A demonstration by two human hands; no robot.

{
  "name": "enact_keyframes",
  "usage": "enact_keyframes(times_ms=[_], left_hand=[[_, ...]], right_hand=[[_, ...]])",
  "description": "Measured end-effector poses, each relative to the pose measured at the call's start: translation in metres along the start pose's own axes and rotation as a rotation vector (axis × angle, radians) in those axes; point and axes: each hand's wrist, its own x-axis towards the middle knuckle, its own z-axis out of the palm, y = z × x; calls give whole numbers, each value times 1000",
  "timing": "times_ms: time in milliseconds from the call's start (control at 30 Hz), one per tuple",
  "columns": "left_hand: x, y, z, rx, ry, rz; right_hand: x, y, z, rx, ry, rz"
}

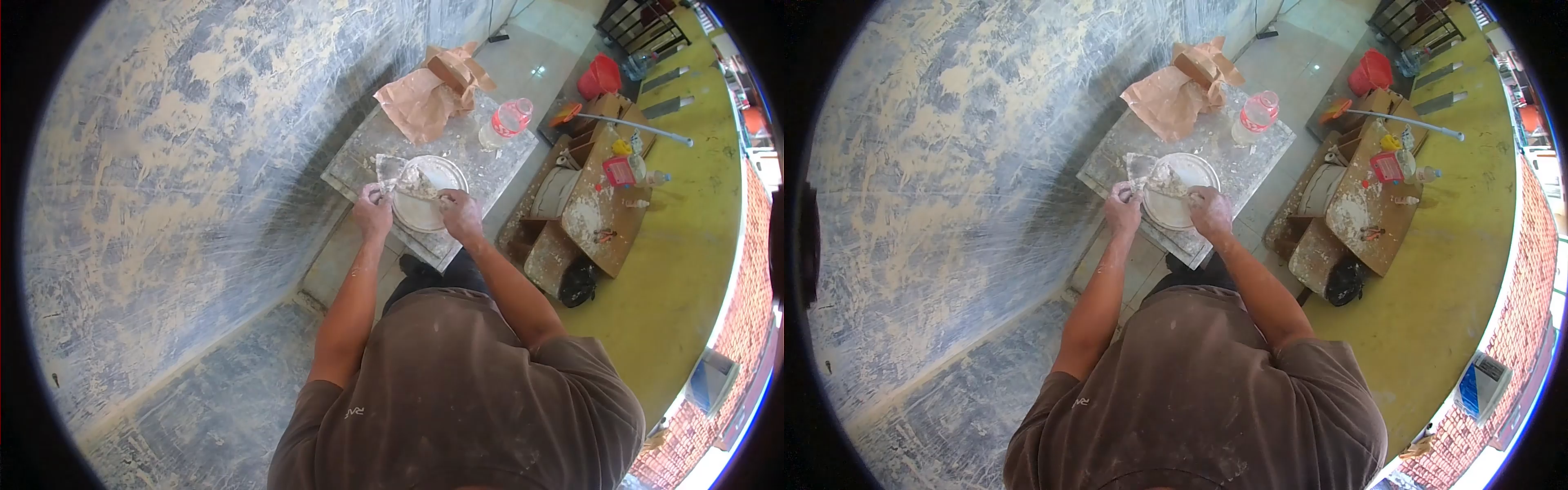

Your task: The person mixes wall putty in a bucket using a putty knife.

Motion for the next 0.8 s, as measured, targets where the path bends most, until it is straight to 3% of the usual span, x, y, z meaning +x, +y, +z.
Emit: enact_keyframes(times_ms=[167,333,433,500,567,667,800], left_hand=[[0,-22,-4,-163,207,65],[-17,-16,-17,16,-102,-136],[-32,-11,-7,78,-184,-49],[-48,16,-5,-2,-190,-71],[-63,68,-13,-284,-272,-390],[-62,69,-10,-496,-365,-425],[-60,93,-16,-472,-400,-421]], right_hand=[[-7,11,0,181,147,-130],[-18,12,-25,202,184,-201],[-21,-8,-55,137,214,-259],[-22,-27,-77,27,224,-384],[-18,-31,-83,-19,186,-437],[-13,-18,-67,-318,289,-674],[-14,9,-48,-460,275,-801]])
